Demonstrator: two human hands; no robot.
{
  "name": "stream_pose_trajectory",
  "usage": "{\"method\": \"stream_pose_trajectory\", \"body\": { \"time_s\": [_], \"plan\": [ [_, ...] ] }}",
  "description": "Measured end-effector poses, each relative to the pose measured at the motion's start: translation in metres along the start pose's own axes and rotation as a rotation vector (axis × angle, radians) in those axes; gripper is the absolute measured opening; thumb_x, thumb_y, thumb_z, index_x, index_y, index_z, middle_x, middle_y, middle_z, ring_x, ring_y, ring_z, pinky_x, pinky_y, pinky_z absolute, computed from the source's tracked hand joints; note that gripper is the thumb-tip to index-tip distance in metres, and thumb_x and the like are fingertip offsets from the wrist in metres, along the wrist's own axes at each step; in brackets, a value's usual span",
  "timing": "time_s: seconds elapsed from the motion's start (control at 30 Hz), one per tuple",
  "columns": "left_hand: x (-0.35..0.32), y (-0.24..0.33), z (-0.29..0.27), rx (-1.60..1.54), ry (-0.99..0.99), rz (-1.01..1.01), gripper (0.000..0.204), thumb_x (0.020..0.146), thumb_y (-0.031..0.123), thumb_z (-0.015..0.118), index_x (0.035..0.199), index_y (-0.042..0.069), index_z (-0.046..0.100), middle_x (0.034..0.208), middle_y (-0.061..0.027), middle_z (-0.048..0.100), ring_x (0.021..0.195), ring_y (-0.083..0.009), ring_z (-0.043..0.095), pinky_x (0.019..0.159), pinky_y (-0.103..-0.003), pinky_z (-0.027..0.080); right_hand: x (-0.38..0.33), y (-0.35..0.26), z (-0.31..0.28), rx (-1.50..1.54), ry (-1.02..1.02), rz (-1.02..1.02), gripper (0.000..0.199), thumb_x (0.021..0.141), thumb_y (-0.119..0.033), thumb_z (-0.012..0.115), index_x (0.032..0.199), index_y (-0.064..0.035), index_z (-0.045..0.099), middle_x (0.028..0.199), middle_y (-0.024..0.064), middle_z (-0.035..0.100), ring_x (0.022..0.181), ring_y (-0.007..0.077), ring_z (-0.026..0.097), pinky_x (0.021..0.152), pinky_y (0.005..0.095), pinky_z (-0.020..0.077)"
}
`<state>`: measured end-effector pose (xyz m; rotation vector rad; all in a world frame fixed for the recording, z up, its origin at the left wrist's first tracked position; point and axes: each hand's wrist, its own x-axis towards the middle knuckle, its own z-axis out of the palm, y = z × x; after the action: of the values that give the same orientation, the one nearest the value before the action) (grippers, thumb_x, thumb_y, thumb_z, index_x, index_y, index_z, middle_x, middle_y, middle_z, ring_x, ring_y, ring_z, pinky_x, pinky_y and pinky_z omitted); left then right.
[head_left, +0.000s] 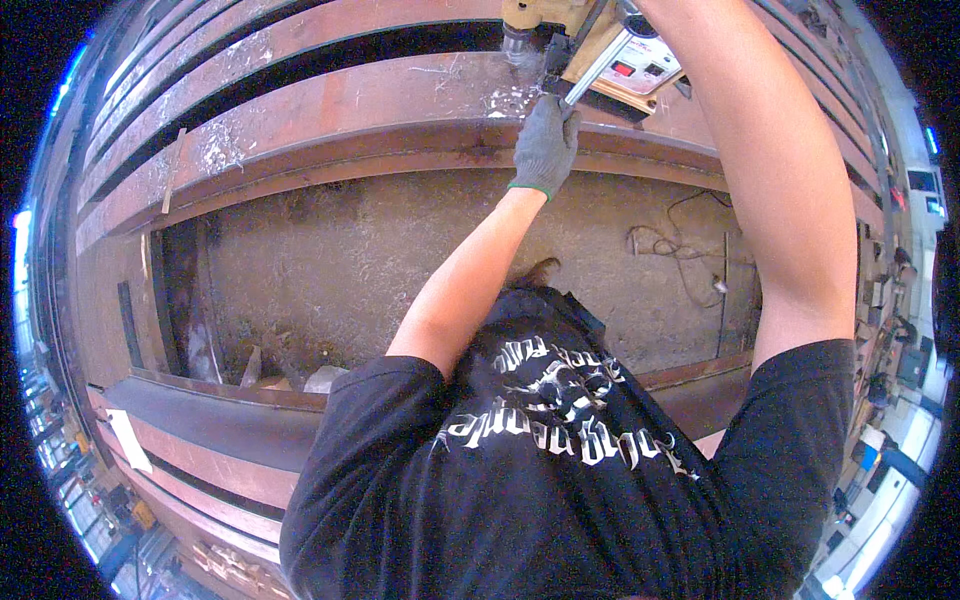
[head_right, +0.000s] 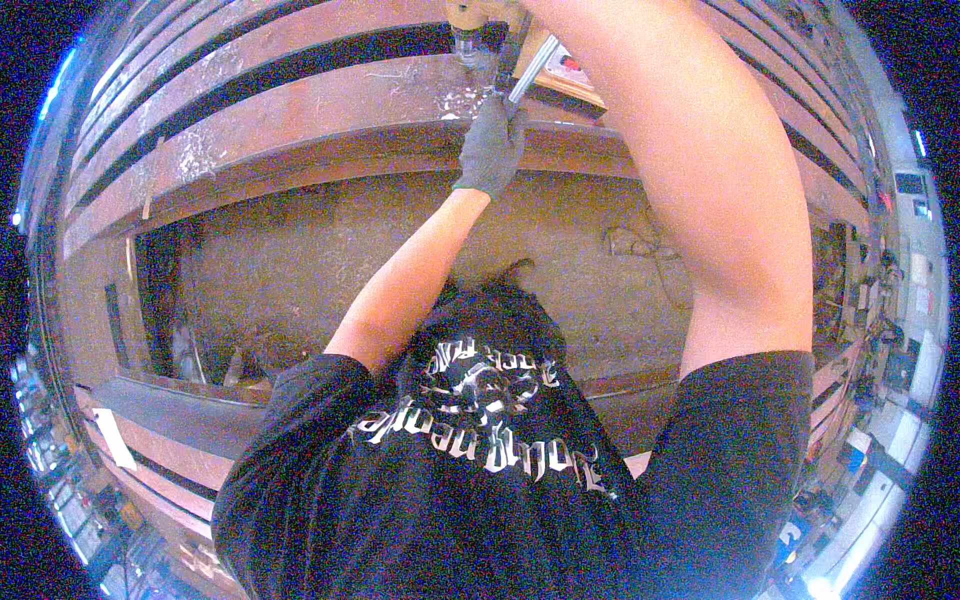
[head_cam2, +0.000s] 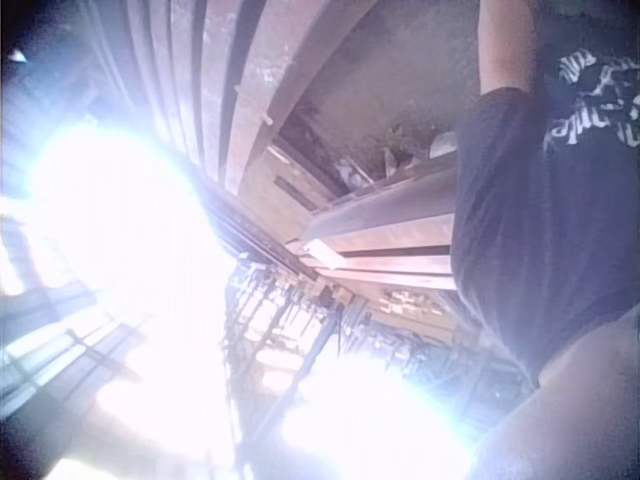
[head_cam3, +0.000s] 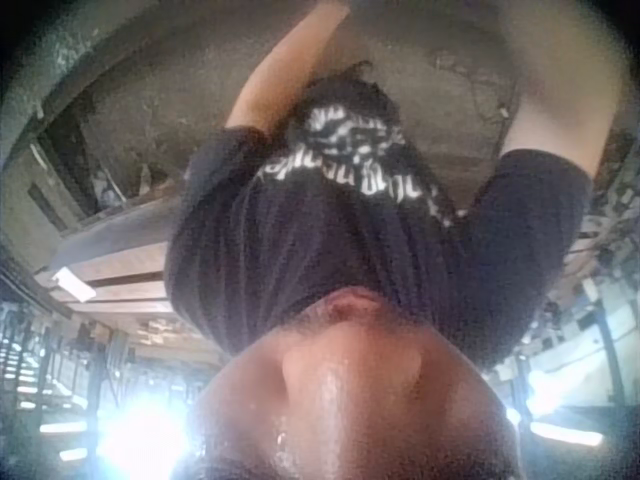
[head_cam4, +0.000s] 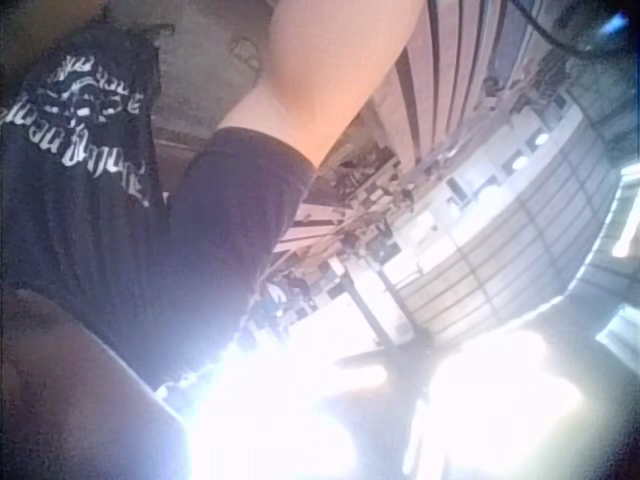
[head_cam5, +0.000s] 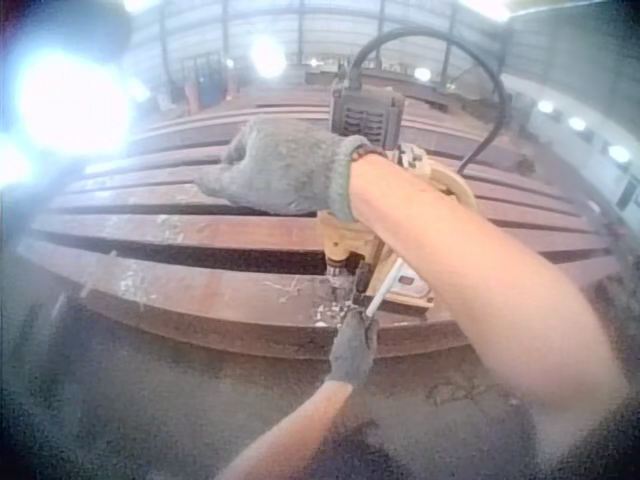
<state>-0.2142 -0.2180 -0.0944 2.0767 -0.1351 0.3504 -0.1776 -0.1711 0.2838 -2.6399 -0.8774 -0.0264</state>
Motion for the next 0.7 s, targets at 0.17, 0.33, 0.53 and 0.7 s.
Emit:
{"method": "stream_pose_trajectory", "body": {
  "time_s": [0.17, 0.33, 0.53, 0.7],
  "plan": [
    [0.001, 0.012, -0.008, -0.005, -0.138, -0.126, 0.027, 0.101, 0.028, 0.063, 0.111, 0.005, 0.052, 0.1, -0.0245, 0.066, 0.095, -0.0489, 0.066, 0.078, -0.061, 0.051, 0.006, 0.028, 0.001, 0.029, -0.026, -0.156, 0.057, 0.1, -0.049, 0.061, 0.057, -0.0118, 0.064, 0.049, 0.001, 0.047, 0.048, 0.0119, 0.042, 0.059, 0.0376, 0.0431],
    [0.0, 0.0, 0.001, -0.021, -0.032, 0.012, 0.027, 0.1, 0.027, 0.062, 0.113, 0.005, 0.052, 0.099, -0.0246, 0.067, 0.093, -0.0492, 0.066, 0.077, -0.061, 0.051, 0.004, 0.024, 0.01, 0.069, 0.102, -0.189, 0.056, 0.099, -0.047, 0.062, 0.056, -0.0122, 0.063, 0.047, 0.0011, 0.043, 0.046, 0.0124, 0.039, 0.055, 0.0373, 0.04],
    [-0.003, 0.001, 0.004, -0.042, -0.052, -0.036, 0.027, 0.1, 0.025, 0.062, 0.114, 0.004, 0.052, 0.099, -0.025, 0.066, 0.093, -0.0498, 0.066, 0.077, -0.06, 0.051, 0.0, 0.019, 0.005, 0.085, 0.023, -0.13, 0.055, 0.099, -0.045, 0.062, 0.053, -0.0133, 0.059, 0.046, 0.0001, 0.042, 0.045, 0.011, 0.037, 0.055, 0.0358, 0.0388],
    [-0.004, -0.002, 0.008, -0.052, -0.047, -0.003, 0.028, 0.1, 0.025, 0.062, 0.115, 0.003, 0.052, 0.1, -0.0262, 0.066, 0.093, -0.0504, 0.066, 0.078, -0.06, 0.052, 0.003, 0.022, 0.01, 0.086, 0.035, -0.181, 0.055, 0.099, -0.043, 0.062, 0.053, -0.0139, 0.058, 0.045, -0.0017, 0.04, 0.044, 0.0107, 0.035, 0.053, 0.036, 0.0373]
  ]
}}
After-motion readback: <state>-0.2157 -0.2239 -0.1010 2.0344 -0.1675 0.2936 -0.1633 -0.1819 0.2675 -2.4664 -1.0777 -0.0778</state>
